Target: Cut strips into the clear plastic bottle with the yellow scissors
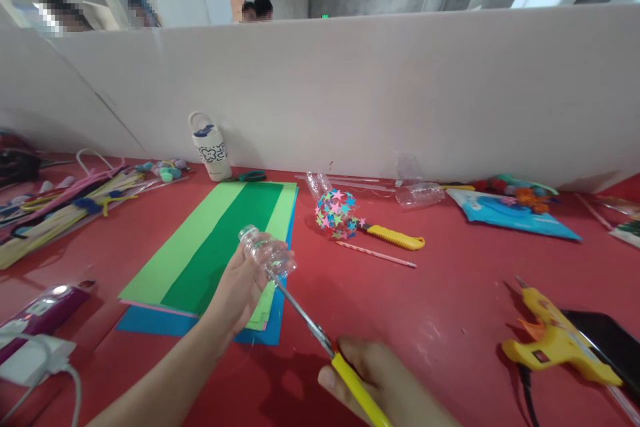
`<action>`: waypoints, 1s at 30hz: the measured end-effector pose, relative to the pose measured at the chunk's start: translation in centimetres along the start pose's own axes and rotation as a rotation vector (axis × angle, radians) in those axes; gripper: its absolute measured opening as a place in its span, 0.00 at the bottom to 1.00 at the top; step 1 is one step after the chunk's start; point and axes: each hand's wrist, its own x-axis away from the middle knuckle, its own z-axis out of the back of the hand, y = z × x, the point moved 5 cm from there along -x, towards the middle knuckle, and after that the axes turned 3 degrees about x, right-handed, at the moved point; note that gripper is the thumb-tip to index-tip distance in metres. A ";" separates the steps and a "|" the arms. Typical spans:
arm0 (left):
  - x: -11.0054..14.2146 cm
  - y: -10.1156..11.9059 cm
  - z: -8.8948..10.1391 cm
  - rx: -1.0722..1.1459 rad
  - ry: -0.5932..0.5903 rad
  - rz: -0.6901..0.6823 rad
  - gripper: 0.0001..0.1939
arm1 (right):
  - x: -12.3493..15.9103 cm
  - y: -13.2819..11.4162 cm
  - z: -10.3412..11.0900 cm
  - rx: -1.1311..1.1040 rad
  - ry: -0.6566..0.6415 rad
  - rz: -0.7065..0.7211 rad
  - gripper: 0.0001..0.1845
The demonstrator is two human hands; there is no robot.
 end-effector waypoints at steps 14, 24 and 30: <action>0.2 0.5 -0.1 -0.051 -0.012 -0.022 0.16 | 0.0 0.1 0.3 0.017 -0.012 0.028 0.31; 0.3 0.0 0.0 -0.133 -0.013 -0.034 0.15 | -0.6 0.7 -0.3 -0.007 -0.097 0.063 0.37; 0.1 -0.1 0.1 -0.115 0.003 -0.026 0.16 | 0.0 0.3 -0.5 -0.040 -0.036 0.041 0.38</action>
